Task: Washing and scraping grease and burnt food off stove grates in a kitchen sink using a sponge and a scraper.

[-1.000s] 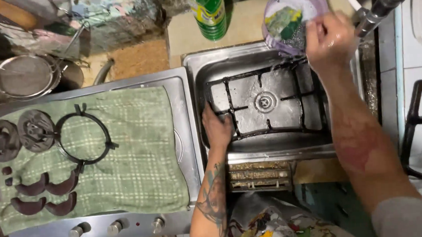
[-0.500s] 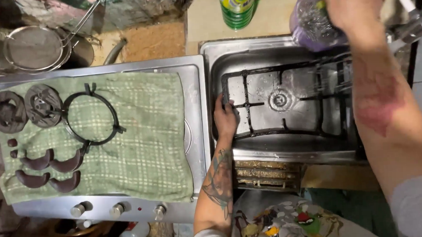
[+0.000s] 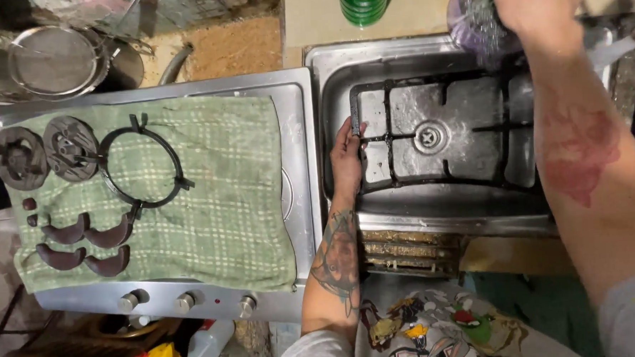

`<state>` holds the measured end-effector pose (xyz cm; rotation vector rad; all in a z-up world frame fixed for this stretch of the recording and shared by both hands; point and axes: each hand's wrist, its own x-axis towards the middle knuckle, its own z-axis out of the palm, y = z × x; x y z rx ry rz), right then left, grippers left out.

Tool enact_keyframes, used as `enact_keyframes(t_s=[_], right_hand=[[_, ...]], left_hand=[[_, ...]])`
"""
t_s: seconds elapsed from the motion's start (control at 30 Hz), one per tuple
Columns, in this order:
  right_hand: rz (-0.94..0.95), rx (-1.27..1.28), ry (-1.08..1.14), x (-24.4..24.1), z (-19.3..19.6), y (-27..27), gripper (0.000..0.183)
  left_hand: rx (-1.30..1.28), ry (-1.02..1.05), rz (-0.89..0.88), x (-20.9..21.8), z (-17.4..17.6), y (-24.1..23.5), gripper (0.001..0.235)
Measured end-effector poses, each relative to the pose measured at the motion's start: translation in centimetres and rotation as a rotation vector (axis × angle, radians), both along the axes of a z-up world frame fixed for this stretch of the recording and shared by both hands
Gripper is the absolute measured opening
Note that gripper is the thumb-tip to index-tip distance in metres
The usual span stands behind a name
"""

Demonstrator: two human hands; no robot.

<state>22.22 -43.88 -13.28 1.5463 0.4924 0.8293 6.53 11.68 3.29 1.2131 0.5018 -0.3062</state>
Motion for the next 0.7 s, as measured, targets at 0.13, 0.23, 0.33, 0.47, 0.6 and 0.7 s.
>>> enact_keyframes(t_s=[0.13, 0.23, 0.33, 0.47, 0.6, 0.7], right_hand=[[0.069, 0.377, 0.184, 2.9, 4.6, 8.1, 0.014], [0.129, 0.655, 0.304, 1.6, 7.5, 10.8, 0.007], [0.206, 0.937, 0.426, 0.5, 11.6, 14.9, 0.006], [0.289, 1.326, 0.601, -3.9, 20.2, 23.0, 0.015], [0.35, 1.609, 0.72, -6.5, 26.5, 29.8, 0.023], [0.093, 1.614, 1.025, -9.8, 22.1, 35.3, 0.017]], left_hand=[[0.016, -0.163, 0.011, -0.7, 0.0, 0.0, 0.051], [0.058, -0.173, 0.003, -1.2, 1.4, 0.0, 0.052], [0.246, -0.197, -0.031, -0.5, 1.2, -0.3, 0.052], [0.577, -0.205, -0.089, -0.2, -1.3, -0.1, 0.048], [0.799, -0.168, -0.152, -0.7, -3.3, 0.1, 0.048], [0.817, -0.145, -0.161, -1.7, -5.6, 0.0, 0.042]])
